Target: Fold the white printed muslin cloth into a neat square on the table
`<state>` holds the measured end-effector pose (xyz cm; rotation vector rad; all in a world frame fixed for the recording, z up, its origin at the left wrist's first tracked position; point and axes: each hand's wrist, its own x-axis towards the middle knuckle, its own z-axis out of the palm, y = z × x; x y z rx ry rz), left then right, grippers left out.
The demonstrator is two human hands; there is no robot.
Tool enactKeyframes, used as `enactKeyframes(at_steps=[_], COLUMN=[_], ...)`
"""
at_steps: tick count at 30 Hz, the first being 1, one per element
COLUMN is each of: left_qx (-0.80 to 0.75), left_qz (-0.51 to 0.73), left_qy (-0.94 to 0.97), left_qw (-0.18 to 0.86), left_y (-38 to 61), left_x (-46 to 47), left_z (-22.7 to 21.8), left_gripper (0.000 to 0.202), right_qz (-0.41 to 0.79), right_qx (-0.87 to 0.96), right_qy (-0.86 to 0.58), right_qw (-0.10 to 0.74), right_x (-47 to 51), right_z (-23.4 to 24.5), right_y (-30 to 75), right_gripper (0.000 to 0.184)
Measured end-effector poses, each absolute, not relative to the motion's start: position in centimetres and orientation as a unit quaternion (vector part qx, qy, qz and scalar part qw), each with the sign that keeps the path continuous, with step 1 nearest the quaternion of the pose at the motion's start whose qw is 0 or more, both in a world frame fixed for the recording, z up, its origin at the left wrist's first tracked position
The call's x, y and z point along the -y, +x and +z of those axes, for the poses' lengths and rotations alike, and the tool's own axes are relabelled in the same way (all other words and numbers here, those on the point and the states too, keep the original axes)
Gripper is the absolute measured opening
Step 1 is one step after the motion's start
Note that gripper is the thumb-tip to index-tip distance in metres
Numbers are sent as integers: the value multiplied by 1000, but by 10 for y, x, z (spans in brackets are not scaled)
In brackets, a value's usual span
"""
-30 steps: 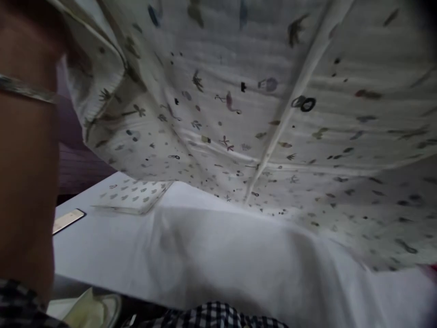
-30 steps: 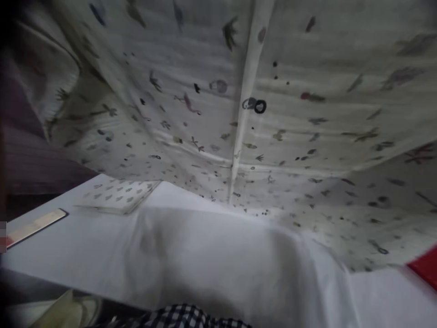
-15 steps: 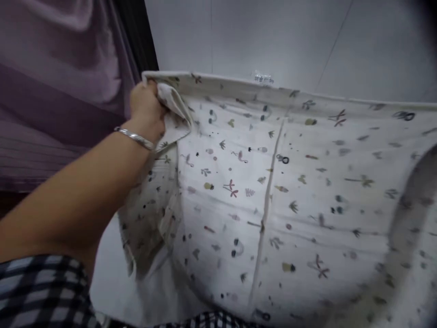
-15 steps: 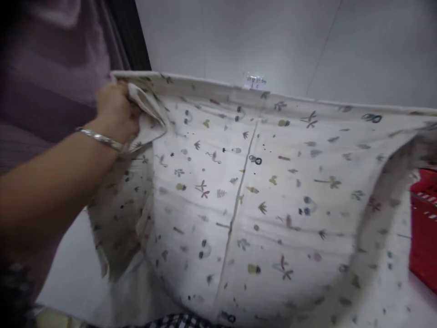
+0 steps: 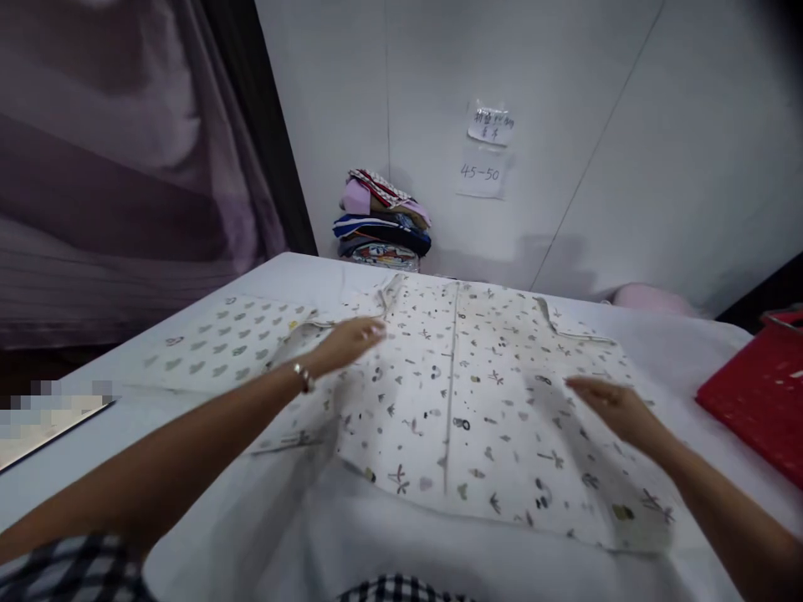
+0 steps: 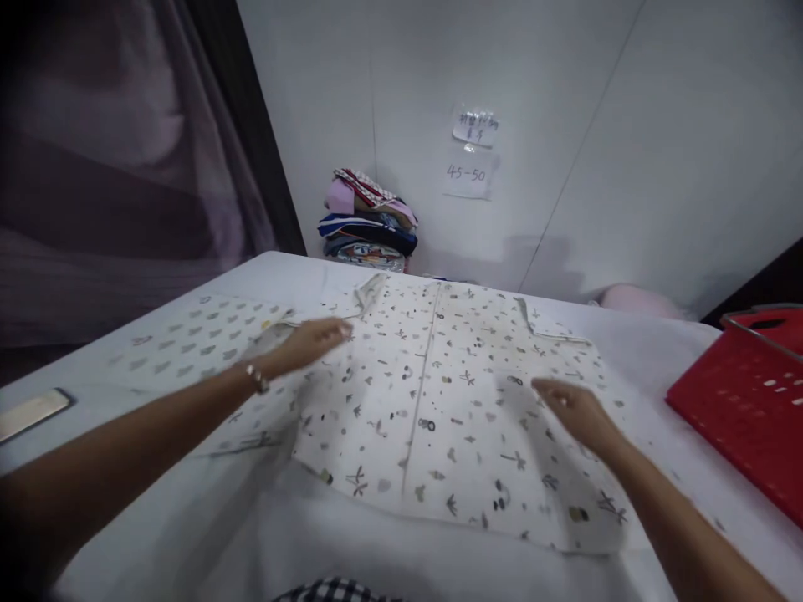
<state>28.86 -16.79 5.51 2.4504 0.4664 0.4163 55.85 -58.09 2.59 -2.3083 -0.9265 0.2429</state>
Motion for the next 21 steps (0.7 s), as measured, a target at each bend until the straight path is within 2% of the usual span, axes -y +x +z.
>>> enactKeyframes(at_steps=[2,4,7,10,14,18,21], left_qx=[-79,0,36,51,62,49,39], left_qz=[54,29,29,55,64,67,59], left_qy=[956,969,976,979,984,988,989], left_qw=[277,246,214,187,155,129,129], left_y=[249,217,191,186,188,188,187], left_x=[200,226,248,256,263,269,273], left_z=[31,12,-7,-16,-17,-10,-5], left_gripper=[35,33,34,32,14,23,17], right_qz=[136,116,80,42,32,31,28], right_qx=[381,401,420,427,449,477,473], right_qy=[-866,-859,-860,-860,-856,-848,-851], right_qw=[295,297,277,275,255,229,227], right_x=[616,651,689,704,700,694,691], right_z=[-12,-40,-60,-61,-49,-43,-43], right_y=[525,503,487,480,471,464,463], right_gripper=[35,30,31,29,27,27,24])
